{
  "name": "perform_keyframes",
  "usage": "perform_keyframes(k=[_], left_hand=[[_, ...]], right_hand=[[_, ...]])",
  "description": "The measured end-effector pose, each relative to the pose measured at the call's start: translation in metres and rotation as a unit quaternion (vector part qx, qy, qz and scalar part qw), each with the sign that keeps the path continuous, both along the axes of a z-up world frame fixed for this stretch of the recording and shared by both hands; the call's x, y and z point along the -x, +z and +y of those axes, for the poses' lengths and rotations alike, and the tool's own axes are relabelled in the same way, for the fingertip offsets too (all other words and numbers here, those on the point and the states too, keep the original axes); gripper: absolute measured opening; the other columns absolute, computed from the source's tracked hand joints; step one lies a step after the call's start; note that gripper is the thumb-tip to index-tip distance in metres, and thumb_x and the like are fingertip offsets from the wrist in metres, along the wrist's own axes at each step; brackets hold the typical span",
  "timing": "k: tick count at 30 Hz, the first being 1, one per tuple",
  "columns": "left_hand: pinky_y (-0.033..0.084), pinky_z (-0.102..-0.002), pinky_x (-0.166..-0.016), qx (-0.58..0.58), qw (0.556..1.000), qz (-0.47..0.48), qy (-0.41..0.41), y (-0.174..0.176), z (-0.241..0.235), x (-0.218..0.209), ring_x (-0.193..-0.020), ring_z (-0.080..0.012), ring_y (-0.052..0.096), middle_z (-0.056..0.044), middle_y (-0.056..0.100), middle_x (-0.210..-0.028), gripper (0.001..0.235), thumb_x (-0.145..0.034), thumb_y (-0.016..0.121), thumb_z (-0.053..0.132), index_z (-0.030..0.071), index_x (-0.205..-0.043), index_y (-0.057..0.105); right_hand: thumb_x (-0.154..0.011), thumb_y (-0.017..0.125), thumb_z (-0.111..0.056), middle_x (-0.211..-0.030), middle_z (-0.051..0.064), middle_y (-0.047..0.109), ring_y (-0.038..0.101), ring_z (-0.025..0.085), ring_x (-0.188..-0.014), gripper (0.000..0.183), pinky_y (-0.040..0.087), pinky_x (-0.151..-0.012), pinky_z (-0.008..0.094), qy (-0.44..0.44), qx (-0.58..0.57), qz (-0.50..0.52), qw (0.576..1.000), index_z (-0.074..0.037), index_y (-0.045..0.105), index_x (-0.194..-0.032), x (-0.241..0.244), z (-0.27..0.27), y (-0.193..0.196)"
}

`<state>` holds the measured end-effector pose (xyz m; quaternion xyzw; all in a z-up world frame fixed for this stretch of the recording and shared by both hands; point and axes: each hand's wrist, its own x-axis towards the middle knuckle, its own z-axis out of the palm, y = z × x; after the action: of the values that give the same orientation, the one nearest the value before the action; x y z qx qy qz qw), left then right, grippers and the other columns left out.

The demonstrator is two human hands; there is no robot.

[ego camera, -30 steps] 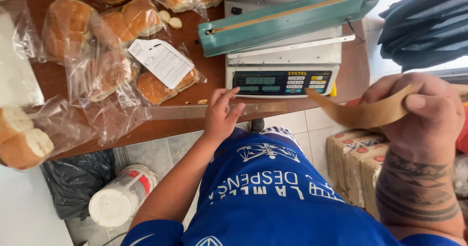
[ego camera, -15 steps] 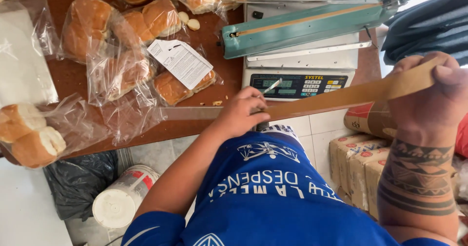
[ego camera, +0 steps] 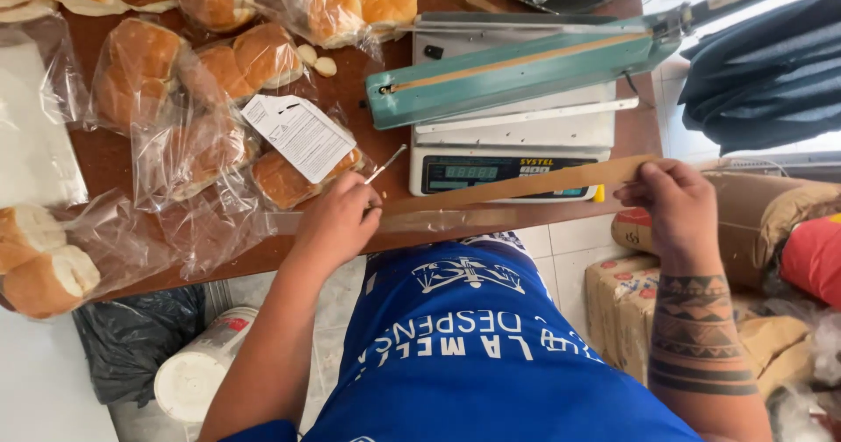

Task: The person repairs a teal-colored bag sealing machine on a wooden table. They use a yellow screwdriver to tighten screws on the machine's hinge and body. The person also handles a plastic bag and a small metal pin, attempting to insert the pin into the machine's mechanism.

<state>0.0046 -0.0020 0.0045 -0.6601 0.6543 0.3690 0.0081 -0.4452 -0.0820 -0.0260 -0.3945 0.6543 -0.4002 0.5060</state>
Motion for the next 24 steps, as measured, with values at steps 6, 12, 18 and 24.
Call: perform_keyframes(k=[6, 12, 18, 24], left_hand=[[0.055, -0.046, -0.079, 0.262, 0.954, 0.003, 0.145, -0.054, 0.006, 0.019, -0.102, -0.0292, 0.064, -0.008, 0.057, -0.115, 0.018, -0.096, 0.072, 0.022, 0.004, -0.098, 0.072], [0.060, -0.033, -0.079, 0.437, 0.847, -0.127, 0.273, -0.085, -0.014, 0.067, -0.096, -0.0220, 0.072, 0.003, 0.060, -0.108, 0.020, -0.084, 0.088, 0.025, 0.016, -0.090, 0.070], [0.060, -0.029, -0.080, 0.480, 0.809, -0.151, 0.305, -0.084, -0.032, 0.094, -0.098, -0.0213, 0.070, -0.002, 0.056, -0.107, 0.016, -0.086, 0.086, 0.015, 0.010, -0.094, 0.073], [0.058, -0.036, -0.088, 0.491, 0.825, -0.084, 0.266, -0.056, -0.034, 0.101, -0.104, -0.0254, 0.066, -0.006, 0.054, -0.114, 0.013, -0.094, 0.074, 0.010, 0.008, -0.106, 0.069]], right_hand=[[-0.105, 0.061, -0.011, -0.081, 0.011, 0.069, 0.072, 0.017, -0.074, 0.008, 0.057, -0.070, 0.025, 0.055, -0.044, 0.014, 0.997, -0.009, 0.057, -0.098, 0.010, -0.040, -0.007], [-0.103, 0.065, -0.006, -0.084, 0.016, 0.064, 0.067, 0.020, -0.062, 0.009, 0.055, -0.055, 0.026, 0.073, 0.018, 0.013, 0.997, 0.000, 0.059, -0.106, 0.036, -0.090, -0.072], [-0.105, 0.062, -0.007, -0.082, 0.015, 0.068, 0.068, 0.021, -0.057, 0.007, 0.050, -0.048, 0.027, 0.092, 0.027, 0.064, 0.993, -0.001, 0.062, -0.107, 0.032, -0.122, -0.090], [-0.104, 0.065, -0.013, -0.081, 0.014, 0.070, 0.066, 0.021, -0.052, 0.014, 0.048, -0.051, 0.030, 0.111, 0.025, 0.137, 0.984, -0.001, 0.062, -0.110, 0.030, -0.131, -0.075]])
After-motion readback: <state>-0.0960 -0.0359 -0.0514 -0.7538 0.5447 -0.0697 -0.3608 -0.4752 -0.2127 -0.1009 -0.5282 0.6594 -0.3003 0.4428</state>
